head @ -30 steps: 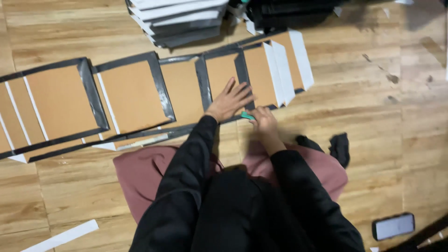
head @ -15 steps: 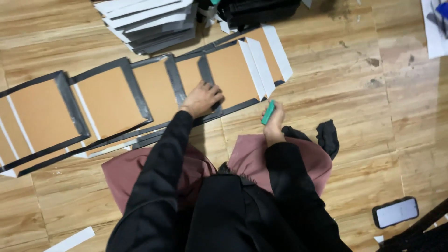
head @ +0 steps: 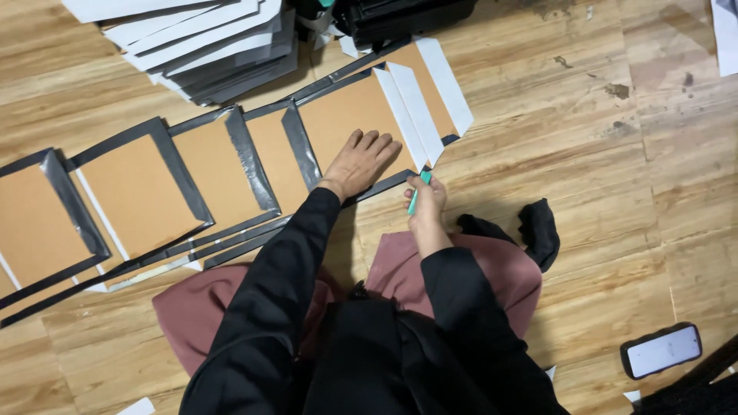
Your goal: The person is unfolding multi-panel cardboard covers and using a small hand tool to press and flatten the fold lines and seams.
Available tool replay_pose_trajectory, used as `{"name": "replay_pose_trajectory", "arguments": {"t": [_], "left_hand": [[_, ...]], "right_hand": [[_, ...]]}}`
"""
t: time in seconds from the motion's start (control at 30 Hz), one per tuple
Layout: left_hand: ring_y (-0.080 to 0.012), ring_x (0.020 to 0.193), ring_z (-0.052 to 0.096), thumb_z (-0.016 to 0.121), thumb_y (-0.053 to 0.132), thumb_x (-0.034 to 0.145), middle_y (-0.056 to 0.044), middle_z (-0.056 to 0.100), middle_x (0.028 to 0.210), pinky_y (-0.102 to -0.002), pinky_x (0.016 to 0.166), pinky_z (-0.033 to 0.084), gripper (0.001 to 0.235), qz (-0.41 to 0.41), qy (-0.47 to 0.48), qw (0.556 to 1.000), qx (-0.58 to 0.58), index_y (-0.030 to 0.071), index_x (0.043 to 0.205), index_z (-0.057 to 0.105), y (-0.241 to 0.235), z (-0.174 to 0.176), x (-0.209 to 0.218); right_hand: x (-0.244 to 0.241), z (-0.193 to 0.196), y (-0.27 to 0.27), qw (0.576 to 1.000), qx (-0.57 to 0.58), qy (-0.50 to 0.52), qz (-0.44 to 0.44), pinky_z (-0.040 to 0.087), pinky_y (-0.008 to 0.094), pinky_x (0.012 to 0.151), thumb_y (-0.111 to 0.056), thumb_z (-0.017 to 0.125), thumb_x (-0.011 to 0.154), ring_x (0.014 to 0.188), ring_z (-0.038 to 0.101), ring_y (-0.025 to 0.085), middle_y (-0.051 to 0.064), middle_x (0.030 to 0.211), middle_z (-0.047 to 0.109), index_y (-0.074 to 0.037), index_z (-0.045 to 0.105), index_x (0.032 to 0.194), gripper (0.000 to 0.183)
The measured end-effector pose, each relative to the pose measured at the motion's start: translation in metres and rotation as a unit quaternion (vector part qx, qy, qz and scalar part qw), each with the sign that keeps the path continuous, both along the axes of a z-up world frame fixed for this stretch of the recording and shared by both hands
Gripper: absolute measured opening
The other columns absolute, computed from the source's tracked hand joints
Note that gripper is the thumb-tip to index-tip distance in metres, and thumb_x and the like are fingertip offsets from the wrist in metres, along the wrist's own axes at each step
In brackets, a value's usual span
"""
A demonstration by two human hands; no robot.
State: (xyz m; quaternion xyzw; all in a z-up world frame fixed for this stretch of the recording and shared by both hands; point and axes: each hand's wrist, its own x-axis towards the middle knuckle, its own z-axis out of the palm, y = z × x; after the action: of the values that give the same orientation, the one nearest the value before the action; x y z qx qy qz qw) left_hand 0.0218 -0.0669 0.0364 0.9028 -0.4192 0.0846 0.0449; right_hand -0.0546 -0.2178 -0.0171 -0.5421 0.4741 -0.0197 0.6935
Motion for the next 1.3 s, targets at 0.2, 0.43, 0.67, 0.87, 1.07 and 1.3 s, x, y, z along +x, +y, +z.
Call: {"name": "replay_pose_trajectory", "arguments": {"t": [0.2,0.43,0.67,0.87,1.07,1.3], "left_hand": [[-0.0258,0.12,0.038,0.046,0.017,0.087,-0.006,0.04,0.125,-0.044,0.1,0.031,0.048,0.026,0.054,0.998,-0.027,0.016,0.132,0.031,-0.013,0.038,0.015],[-0.0268,0.129,0.03,0.054,0.005,0.082,-0.005,0.033,0.137,-0.051,0.104,0.024,0.061,0.039,0.075,0.988,0.13,0.018,0.135,0.028,-0.039,0.039,0.044],[-0.036,0.128,0.026,0.055,0.014,0.083,-0.015,0.029,0.139,-0.054,0.1,0.02,0.062,0.281,0.147,0.944,0.094,0.013,0.138,0.026,-0.01,0.046,0.047],[-0.0329,0.13,0.021,0.054,0.027,0.08,-0.013,0.019,0.144,-0.051,0.102,0.026,0.075,0.282,0.232,0.922,0.126,0.01,0.141,0.015,0.007,0.035,0.049],[-0.0281,0.127,0.028,0.047,0.025,0.083,-0.01,0.027,0.143,-0.047,0.101,0.029,0.064,0.26,0.151,0.943,0.146,0.009,0.14,0.025,0.018,0.03,0.039],[-0.0273,0.115,0.04,0.057,0.031,0.07,-0.009,0.041,0.129,-0.05,0.094,0.034,0.075,0.299,0.155,0.94,0.06,0.012,0.136,0.029,0.027,0.021,0.065]], "right_hand": [[-0.006,0.044,0.021,0.999,-0.035,-0.024,0.013,0.038,0.019,0.03,-0.004,0.066,0.069,0.048,0.054,0.011,0.006,0.081,0.054,0.004,0.043,0.117,0.054],[-0.01,0.01,0.021,0.999,-0.015,-0.032,0.005,0.039,0.02,0.029,-0.005,0.064,0.069,0.049,0.054,0.01,0.004,0.077,0.054,0.003,0.047,0.109,0.045],[-0.007,0.044,0.021,0.997,0.073,-0.005,-0.037,0.042,0.024,0.033,-0.005,0.068,0.063,0.05,0.055,0.014,0.002,0.064,0.054,-0.005,0.06,0.088,0.026],[-0.006,0.04,0.024,0.995,0.085,-0.004,-0.046,0.044,0.026,0.033,-0.009,0.072,0.061,0.05,0.056,0.015,0.002,0.062,0.053,-0.008,0.061,0.085,0.026],[-0.004,0.049,0.032,0.997,0.075,0.003,-0.003,0.043,0.025,0.033,-0.009,0.069,0.064,0.049,0.054,0.015,0.002,0.063,0.051,-0.008,0.06,0.085,0.023],[-0.008,0.026,0.027,0.997,0.072,0.018,-0.033,0.044,0.026,0.033,-0.009,0.068,0.065,0.05,0.055,0.016,0.003,0.062,0.05,-0.008,0.058,0.081,0.019]]}}
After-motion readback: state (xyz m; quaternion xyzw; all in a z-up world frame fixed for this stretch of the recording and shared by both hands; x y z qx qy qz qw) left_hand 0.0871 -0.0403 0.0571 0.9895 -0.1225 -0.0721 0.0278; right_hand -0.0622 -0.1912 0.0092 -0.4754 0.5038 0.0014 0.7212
